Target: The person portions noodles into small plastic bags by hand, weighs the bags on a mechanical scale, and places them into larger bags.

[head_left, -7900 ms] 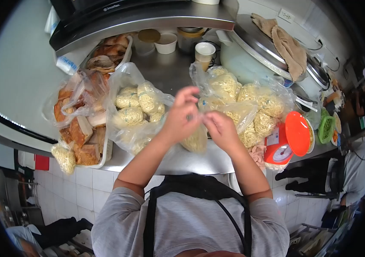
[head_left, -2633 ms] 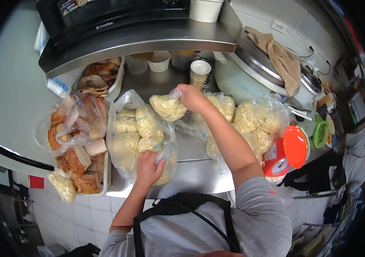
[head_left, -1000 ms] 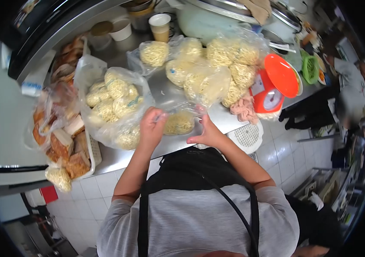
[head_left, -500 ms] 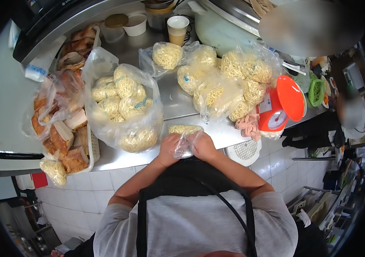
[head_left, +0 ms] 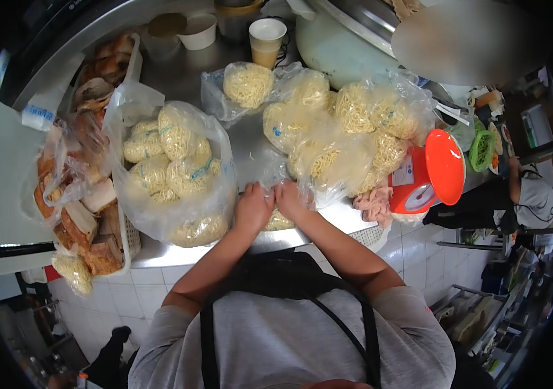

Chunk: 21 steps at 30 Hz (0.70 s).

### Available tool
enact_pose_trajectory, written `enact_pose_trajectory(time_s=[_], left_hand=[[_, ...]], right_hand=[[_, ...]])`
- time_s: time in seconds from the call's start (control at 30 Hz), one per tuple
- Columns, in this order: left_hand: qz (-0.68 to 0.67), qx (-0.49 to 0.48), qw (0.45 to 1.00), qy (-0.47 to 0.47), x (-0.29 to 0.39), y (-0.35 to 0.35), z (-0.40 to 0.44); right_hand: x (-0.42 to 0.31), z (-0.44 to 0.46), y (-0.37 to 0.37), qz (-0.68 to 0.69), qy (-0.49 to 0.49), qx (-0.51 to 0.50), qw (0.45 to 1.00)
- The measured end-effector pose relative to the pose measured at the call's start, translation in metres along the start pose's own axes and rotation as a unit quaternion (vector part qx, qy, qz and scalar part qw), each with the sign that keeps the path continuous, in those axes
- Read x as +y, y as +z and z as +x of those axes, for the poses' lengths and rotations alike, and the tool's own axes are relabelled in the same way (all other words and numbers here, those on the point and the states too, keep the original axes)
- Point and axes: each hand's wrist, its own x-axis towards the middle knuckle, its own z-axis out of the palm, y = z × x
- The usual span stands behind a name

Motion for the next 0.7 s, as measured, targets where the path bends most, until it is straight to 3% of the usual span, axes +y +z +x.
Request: enact_pose_trajectory(time_s=[0.1,0.17,0.27,0.3,0.4,0.43,0.53,0.57,0.63,0.7], left_hand=[[0.046,0.022,0.995,0.087,-0.006,-0.002,-0.017],[0.028,-0.042,0.996,0.076,-0.005,-0.014,-0.037],[0.025,-0.072,0.991,0.112,-0.010,-0.018,-0.048],[0.029,-0.073,0.988,0.130,-0.013,-0.018,-0.053],[-0.016,0.085,0.955,0.285,-0.013,-0.030,-0.031],[0.002,0.138,0.936,0.323,-0.007,-0.036,-0.025],[0.011,0.089,0.944,0.316,-0.018,-0.024,-0.028],[-0.019,0.084,0.948,0.306,-0.021,-0.021,-0.030],[-0.082,0.066,0.953,0.284,-0.008,-0.029,-0.044],[-0.129,-0.023,0.985,0.116,-0.009,-0.023,-0.041]], right_hand=[[0.001,-0.022,-0.001,0.011,-0.064,0.097,0.993],[-0.001,-0.044,-0.006,0.021,-0.108,0.145,0.983],[0.012,-0.053,-0.005,0.075,-0.049,-0.013,0.996],[0.014,-0.051,-0.003,0.085,-0.056,-0.001,0.995],[0.011,-0.048,-0.015,0.061,-0.183,0.133,0.972],[0.006,-0.046,-0.025,0.023,-0.298,0.205,0.932],[0.015,-0.054,-0.022,-0.010,-0.320,0.129,0.938],[0.021,-0.059,-0.019,-0.037,-0.289,0.086,0.953],[0.018,-0.055,-0.023,0.006,-0.130,0.001,0.992],[0.013,-0.053,-0.030,0.029,0.030,-0.056,0.998]])
